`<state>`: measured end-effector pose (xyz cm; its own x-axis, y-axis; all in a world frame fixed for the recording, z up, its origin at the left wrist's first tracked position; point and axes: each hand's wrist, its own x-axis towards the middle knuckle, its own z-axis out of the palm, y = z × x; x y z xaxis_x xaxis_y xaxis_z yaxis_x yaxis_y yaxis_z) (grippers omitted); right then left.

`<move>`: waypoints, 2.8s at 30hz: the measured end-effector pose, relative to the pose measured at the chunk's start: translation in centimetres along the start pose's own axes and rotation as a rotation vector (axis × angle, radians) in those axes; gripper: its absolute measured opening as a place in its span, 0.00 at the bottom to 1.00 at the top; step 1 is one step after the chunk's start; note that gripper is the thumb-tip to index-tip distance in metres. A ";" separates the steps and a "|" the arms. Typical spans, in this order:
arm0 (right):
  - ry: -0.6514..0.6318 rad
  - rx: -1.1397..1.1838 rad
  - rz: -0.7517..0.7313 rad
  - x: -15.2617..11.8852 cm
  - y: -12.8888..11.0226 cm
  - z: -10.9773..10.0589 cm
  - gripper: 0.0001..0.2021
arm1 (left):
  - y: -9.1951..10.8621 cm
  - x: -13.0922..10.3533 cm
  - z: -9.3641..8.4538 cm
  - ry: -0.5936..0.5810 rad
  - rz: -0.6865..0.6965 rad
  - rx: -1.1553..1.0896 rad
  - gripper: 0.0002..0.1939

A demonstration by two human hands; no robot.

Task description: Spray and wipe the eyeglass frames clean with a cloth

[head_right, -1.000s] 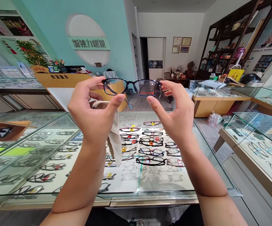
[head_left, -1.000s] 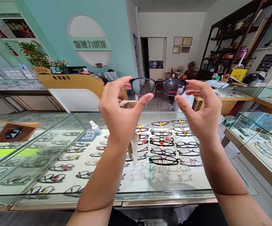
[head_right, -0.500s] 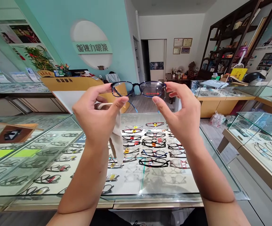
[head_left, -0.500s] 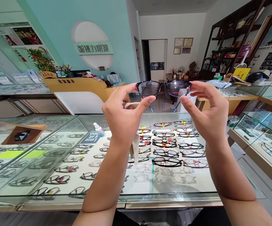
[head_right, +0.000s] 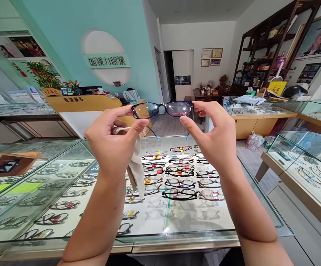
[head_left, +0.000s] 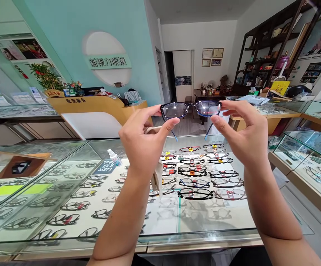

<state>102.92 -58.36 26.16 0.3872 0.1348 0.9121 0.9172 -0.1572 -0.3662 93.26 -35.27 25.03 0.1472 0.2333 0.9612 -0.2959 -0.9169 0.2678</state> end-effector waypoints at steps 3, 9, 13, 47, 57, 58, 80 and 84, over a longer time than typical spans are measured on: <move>-0.018 -0.012 0.004 0.0 0.1 -0.1 0.15 | -0.2 0.0 0.0 0.004 0.021 0.000 0.24; -0.052 -0.027 0.011 0.0 0.5 0.1 0.15 | -0.4 0.1 -0.1 0.015 0.040 0.035 0.25; -0.083 -0.036 0.020 0.0 1.0 0.3 0.16 | -0.5 0.1 0.0 0.007 0.045 0.055 0.24; 0.014 0.023 -0.002 0.1 0.8 0.7 0.15 | -0.5 0.3 0.5 -0.070 -0.171 -0.101 0.26; 0.069 0.046 -0.025 -0.2 0.1 1.0 0.13 | -0.9 0.4 0.6 -0.131 -0.246 -0.142 0.27; 0.070 0.043 -0.024 -0.2 0.1 1.0 0.13 | -0.9 0.4 0.6 -0.135 -0.252 -0.148 0.27; -0.047 0.021 0.072 -0.1 0.9 0.5 0.18 | -0.3 0.2 0.7 0.012 -0.034 -0.012 0.22; -0.042 0.029 0.061 -0.1 0.9 0.5 0.17 | -0.2 0.2 0.6 -0.007 -0.059 -0.006 0.22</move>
<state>103.74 -58.00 25.62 0.4452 0.1667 0.8798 0.8940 -0.1376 -0.4264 93.93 -35.21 25.16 0.1713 0.2848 0.9432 -0.2925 -0.8994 0.3247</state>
